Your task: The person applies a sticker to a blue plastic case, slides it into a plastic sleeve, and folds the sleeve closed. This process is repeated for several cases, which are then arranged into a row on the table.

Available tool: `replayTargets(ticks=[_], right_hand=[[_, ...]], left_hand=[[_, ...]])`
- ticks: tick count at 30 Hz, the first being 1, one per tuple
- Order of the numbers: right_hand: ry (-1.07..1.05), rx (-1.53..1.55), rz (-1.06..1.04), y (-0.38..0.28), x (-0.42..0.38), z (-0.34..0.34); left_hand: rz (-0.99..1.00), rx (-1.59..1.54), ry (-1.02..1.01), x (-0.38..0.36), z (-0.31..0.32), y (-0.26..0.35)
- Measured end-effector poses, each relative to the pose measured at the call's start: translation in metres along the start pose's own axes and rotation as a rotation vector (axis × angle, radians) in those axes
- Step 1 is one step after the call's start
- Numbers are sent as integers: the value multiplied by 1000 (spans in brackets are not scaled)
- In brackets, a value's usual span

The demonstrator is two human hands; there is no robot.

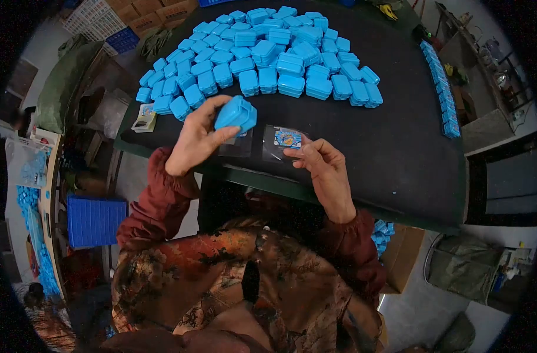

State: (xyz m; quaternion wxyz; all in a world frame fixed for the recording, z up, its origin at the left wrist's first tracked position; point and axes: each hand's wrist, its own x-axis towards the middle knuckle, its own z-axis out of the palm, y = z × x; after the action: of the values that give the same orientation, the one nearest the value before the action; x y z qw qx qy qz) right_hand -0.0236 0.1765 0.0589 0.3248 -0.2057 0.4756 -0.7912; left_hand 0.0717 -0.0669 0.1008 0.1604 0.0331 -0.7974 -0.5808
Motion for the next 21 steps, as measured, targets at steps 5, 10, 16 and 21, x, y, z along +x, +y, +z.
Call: replayTargets(ticks=[5,10,16,21], right_hand=[[-26,105,2,-2,4,8],[-51,220,6,-4,2,9],[-60,227,-5,1,-1,12],[-139,179,-41,3,1,8]], left_hand=[[59,-286,-2,-28,21,-6],[95,-302,27,-31,27,-10],[118,-52,26,-33,24,-7],[364,166,45,-31,24,-2]])
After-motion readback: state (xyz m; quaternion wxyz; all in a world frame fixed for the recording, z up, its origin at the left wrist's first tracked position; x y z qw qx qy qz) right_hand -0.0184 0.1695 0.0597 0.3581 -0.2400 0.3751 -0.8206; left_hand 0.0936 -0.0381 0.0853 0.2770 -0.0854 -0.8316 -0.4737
